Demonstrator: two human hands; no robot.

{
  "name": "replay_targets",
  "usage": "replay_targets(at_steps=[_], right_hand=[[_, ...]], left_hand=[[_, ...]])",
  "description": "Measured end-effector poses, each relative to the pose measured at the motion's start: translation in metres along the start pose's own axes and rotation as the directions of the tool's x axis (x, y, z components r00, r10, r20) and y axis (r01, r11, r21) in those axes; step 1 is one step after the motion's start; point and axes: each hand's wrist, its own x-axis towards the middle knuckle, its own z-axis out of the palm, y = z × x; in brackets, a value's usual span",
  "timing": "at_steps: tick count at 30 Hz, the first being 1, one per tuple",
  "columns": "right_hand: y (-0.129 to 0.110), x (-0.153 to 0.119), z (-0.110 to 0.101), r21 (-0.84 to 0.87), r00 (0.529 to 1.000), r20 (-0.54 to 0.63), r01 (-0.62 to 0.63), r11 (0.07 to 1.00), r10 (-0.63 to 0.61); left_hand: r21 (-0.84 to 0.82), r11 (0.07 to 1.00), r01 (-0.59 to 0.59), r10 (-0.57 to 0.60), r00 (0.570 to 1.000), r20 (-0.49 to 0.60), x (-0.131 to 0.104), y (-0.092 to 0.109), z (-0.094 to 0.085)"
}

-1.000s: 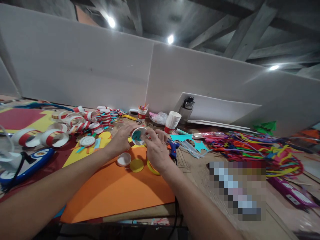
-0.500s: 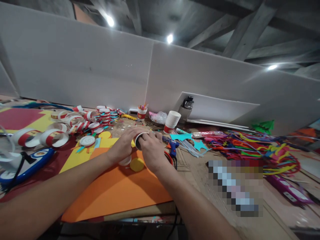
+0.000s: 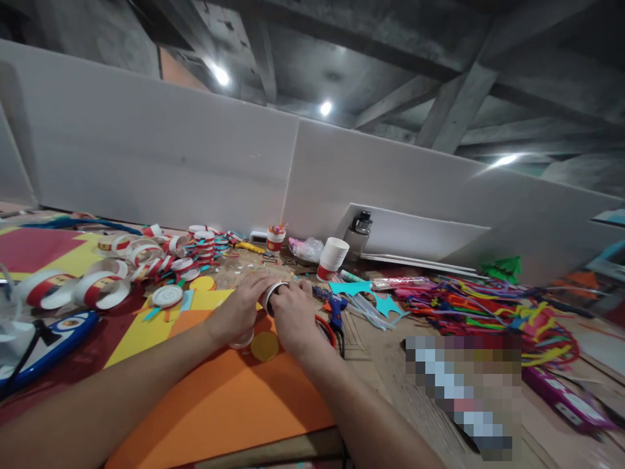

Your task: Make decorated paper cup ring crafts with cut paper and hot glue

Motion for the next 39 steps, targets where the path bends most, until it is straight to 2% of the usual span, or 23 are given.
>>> replay_targets(at_steps=[4,9,14,16,19,22,25,28,33,36,39], right_hand=[[0.002,-0.008,-0.006,0.023,1.000,-0.014,0.011,1.000,-0.011],[0.005,-0.013,-0.008,0.084,0.984,-0.176,0.046,0.995,-0.030],[0.007,-0.013,-0.010,0.318,0.952,-0.304,0.082,0.945,0.020],[0.008,-0.015,-0.012,0.448,0.941,-0.326,0.066,0.891,0.094],[0.010,-0.017,-0.016,0.657,0.913,-0.304,-0.007,0.754,0.274],[0.011,-0.017,-0.017,0.852,0.879,-0.216,-0.043,0.521,0.426],[0.012,-0.015,-0.016,0.968,0.857,-0.092,-0.044,0.249,0.508],[0.014,-0.013,-0.015,0.997,0.839,0.013,-0.054,0.059,0.544],[0.017,-0.010,-0.015,0.988,0.824,0.132,-0.063,-0.143,0.551],[0.020,-0.010,-0.015,0.973,0.816,0.191,-0.084,-0.215,0.546],[0.023,-0.010,-0.016,0.960,0.798,0.243,-0.117,-0.255,0.551]], left_hand=[[-0.019,1.000,0.021,-0.022,0.999,-0.025,0.003,0.000,-0.005],[-0.043,0.999,0.010,-0.013,0.998,-0.058,0.006,0.000,-0.009],[-0.071,0.997,0.039,-0.043,0.997,-0.062,0.006,0.001,-0.009],[-0.085,0.995,0.056,-0.062,0.996,-0.065,0.006,0.001,-0.009],[-0.103,0.992,0.077,-0.084,0.994,-0.067,0.005,0.002,-0.009],[-0.125,0.987,0.096,-0.104,0.993,-0.053,0.005,0.002,-0.009],[-0.140,0.985,0.104,-0.113,0.992,-0.056,0.005,0.001,-0.008],[-0.125,0.987,0.102,-0.111,0.992,-0.059,0.006,0.001,-0.008],[-0.050,0.994,0.101,-0.105,0.991,-0.079,0.007,0.001,-0.010],[-0.043,0.994,0.096,-0.100,0.991,-0.085,0.007,-0.004,-0.010],[-0.076,0.981,0.179,-0.187,0.976,-0.112,0.007,-0.011,-0.009]])
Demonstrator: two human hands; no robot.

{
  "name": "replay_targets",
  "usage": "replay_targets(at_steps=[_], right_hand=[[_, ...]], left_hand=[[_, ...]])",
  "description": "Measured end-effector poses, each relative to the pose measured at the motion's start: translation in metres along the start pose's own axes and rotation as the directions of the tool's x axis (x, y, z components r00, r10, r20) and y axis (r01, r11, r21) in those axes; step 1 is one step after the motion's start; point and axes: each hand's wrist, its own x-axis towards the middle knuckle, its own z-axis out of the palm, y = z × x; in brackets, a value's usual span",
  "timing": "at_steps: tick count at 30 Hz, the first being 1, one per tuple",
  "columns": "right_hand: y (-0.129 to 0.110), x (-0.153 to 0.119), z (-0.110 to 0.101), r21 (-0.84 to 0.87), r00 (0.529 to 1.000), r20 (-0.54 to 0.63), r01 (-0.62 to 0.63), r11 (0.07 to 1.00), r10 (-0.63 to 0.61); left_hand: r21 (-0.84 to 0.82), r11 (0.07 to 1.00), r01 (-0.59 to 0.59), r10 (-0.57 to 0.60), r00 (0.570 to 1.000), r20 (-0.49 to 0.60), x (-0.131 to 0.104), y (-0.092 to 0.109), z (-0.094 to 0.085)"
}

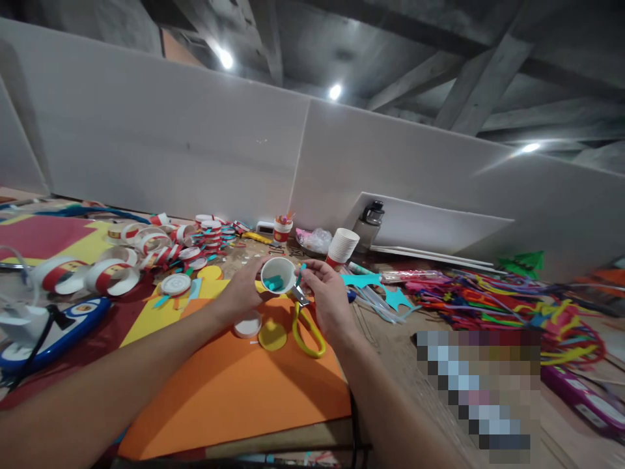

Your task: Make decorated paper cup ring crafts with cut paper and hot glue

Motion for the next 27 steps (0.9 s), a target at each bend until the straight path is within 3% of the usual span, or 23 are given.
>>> replay_targets(at_steps=[4,13,17,20,24,27], right_hand=[[0.001,0.000,-0.004,-0.013,1.000,-0.017,0.013,1.000,-0.014],[0.005,-0.004,-0.002,-0.101,0.991,0.120,0.064,0.993,-0.052],[-0.004,-0.009,-0.003,-0.182,0.980,0.197,0.026,0.983,0.011],[-0.005,-0.012,-0.006,-0.315,0.938,0.326,-0.012,0.949,0.120],[0.003,-0.020,-0.007,-0.540,0.816,0.503,0.040,0.841,0.284],[0.005,-0.030,-0.003,-0.689,0.816,0.512,0.205,0.695,0.267]], left_hand=[[-0.032,0.997,0.065,-0.067,0.996,-0.061,0.001,-0.005,-0.003],[0.063,0.994,-0.090,0.095,0.992,-0.078,0.001,-0.005,-0.009],[0.119,0.989,-0.086,0.100,0.988,-0.121,0.003,-0.012,-0.014],[0.138,0.990,-0.031,0.052,0.987,-0.150,0.005,-0.016,-0.017],[0.113,0.993,-0.026,0.042,0.990,-0.137,0.004,-0.019,-0.017],[0.100,0.995,-0.031,0.041,0.994,-0.102,0.003,-0.019,-0.016]])
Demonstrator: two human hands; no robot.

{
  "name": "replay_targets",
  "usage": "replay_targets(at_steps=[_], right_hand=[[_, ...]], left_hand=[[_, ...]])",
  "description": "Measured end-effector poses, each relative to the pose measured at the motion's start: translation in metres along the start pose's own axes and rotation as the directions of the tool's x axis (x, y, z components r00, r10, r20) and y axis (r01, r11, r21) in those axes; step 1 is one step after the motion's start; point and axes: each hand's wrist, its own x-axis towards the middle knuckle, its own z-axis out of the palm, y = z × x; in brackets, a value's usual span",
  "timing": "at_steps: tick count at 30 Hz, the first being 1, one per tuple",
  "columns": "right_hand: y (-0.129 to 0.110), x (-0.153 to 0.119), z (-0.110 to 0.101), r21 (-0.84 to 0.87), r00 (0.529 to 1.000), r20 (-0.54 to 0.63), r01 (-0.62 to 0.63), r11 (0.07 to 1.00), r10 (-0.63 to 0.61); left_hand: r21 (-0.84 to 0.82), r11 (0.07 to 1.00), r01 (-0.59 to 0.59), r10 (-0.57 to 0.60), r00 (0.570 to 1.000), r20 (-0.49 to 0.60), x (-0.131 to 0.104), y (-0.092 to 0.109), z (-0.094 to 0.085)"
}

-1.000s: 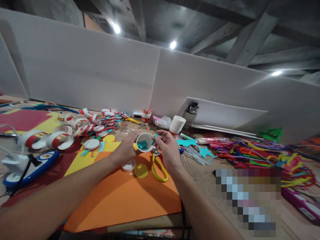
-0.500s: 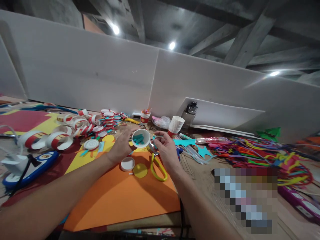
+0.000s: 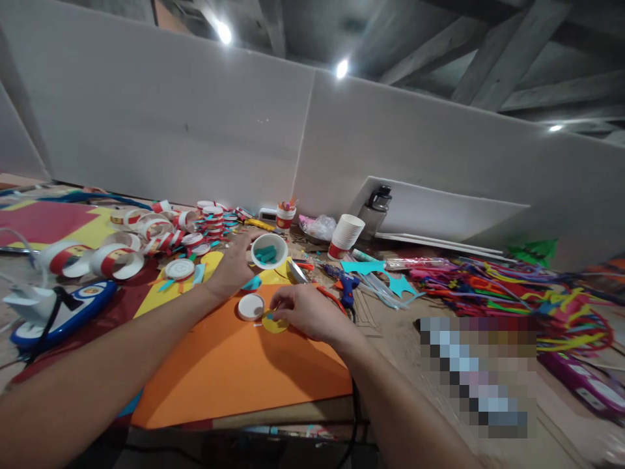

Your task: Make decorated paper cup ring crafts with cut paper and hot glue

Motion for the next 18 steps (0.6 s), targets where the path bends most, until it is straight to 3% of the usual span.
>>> replay_targets(at_steps=[3,6,8,9,14,18], right_hand=[[-0.008,-0.002,0.001,-0.181,0.986,-0.155,0.038,0.983,-0.067],[-0.013,0.003,-0.003,-0.341,0.903,-0.363,0.102,0.934,-0.231],[-0.015,0.007,-0.006,-0.488,0.848,-0.417,0.095,0.867,-0.328],[-0.016,0.009,-0.007,-0.560,0.844,-0.411,0.064,0.826,-0.344],[-0.028,0.013,-0.005,-0.789,0.959,-0.250,-0.120,0.603,-0.136],[-0.040,0.018,0.000,-0.838,0.980,-0.199,-0.182,0.515,0.023]], left_hand=[[0.018,1.000,0.000,0.000,1.000,0.025,-0.001,0.003,0.000],[0.054,0.998,-0.033,0.031,0.999,0.038,-0.001,0.008,0.000],[0.048,0.995,-0.091,0.088,0.995,0.056,-0.001,0.013,0.000],[0.030,0.992,-0.124,0.122,0.990,0.070,-0.001,0.015,0.001],[-0.030,0.970,-0.241,0.243,0.963,0.114,-0.002,0.028,0.004],[0.013,0.964,-0.265,0.260,0.955,0.139,-0.004,0.032,0.006]])
